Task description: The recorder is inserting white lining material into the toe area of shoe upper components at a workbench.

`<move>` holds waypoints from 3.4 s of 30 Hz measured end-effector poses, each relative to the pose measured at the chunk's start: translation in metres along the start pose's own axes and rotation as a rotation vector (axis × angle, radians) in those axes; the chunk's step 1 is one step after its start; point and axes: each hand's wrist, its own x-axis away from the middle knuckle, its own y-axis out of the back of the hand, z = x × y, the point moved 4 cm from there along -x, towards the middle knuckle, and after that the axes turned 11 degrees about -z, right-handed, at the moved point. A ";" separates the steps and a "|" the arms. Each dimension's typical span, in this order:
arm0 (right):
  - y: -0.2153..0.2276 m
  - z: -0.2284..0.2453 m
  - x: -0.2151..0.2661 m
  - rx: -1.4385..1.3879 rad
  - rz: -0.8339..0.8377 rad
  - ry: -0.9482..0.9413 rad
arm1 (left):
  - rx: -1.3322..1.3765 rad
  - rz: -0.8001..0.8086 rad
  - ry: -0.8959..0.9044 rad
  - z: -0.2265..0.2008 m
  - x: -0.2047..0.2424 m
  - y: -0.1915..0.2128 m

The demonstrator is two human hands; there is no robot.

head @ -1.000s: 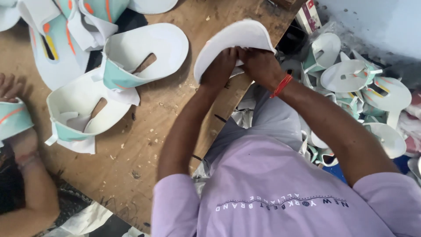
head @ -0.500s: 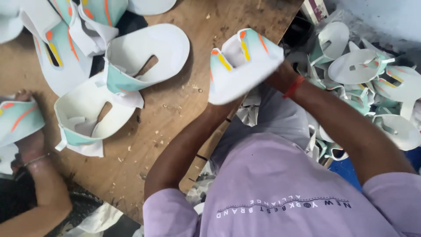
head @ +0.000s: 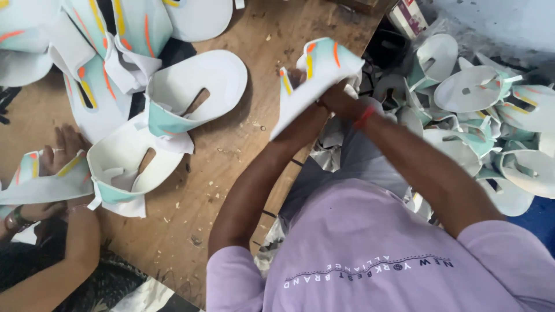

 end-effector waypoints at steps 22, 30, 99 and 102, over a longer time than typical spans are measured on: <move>-0.036 0.020 0.007 -0.427 -0.012 0.038 | -0.123 0.265 0.312 0.063 0.002 0.025; -0.031 0.021 0.000 -0.459 -0.080 0.065 | 0.124 0.075 0.185 0.057 -0.004 0.021; -0.014 0.016 -0.039 -0.429 -0.022 -0.056 | 0.255 -0.014 -0.004 0.065 -0.009 0.036; -0.010 0.022 -0.039 -0.373 -0.054 0.050 | 0.189 0.064 0.141 0.087 0.005 0.006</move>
